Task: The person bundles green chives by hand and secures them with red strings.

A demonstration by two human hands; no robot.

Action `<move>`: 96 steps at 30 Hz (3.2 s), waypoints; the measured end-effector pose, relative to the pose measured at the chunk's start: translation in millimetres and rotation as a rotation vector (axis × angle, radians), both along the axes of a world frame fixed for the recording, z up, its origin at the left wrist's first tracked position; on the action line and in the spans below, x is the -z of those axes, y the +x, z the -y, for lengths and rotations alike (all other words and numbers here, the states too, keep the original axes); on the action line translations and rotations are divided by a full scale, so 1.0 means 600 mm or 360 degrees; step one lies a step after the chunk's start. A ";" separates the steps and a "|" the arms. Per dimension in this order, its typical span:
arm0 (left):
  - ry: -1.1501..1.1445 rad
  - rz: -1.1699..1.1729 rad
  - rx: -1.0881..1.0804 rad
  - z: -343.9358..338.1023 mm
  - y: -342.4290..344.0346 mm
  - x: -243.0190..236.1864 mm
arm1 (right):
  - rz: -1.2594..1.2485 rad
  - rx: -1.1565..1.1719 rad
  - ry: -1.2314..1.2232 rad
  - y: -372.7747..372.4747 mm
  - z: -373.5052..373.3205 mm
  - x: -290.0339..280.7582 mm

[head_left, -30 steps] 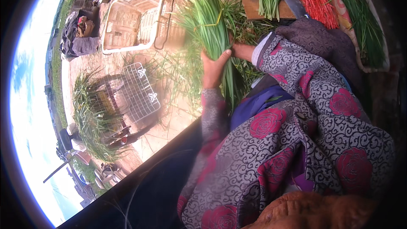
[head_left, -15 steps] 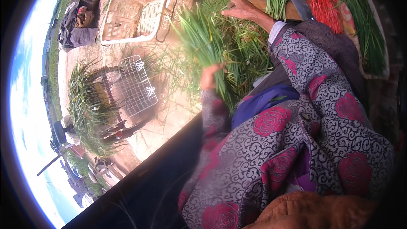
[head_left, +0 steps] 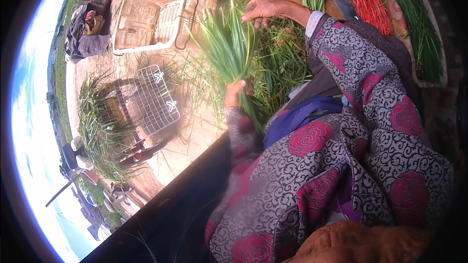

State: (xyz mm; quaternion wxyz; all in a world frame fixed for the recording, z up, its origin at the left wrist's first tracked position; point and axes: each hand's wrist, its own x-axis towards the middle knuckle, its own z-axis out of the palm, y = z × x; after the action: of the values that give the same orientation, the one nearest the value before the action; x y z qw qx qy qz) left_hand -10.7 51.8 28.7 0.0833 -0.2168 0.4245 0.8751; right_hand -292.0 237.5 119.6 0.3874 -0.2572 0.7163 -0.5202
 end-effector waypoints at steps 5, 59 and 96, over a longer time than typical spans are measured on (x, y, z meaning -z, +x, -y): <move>-0.0081 0.0081 -0.0013 -0.006 -0.005 0.001 | -0.0195 0.0286 -0.0150 -0.001 -0.021 0.041; 0.0062 0.0048 -0.0202 -0.085 -0.090 -0.069 | 0.1667 0.0249 -0.0892 0.124 0.039 0.086; -0.0501 -0.0048 -0.0191 -0.056 -0.044 -0.008 | -0.0882 0.0472 -0.0207 -0.062 0.018 -0.046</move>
State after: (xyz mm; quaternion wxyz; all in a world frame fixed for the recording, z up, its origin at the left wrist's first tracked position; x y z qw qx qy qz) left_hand -37.3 85.2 33.5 -0.0106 -0.2388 0.5438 0.8044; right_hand -329.2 226.9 147.3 0.0803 -0.3062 0.7895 -0.5258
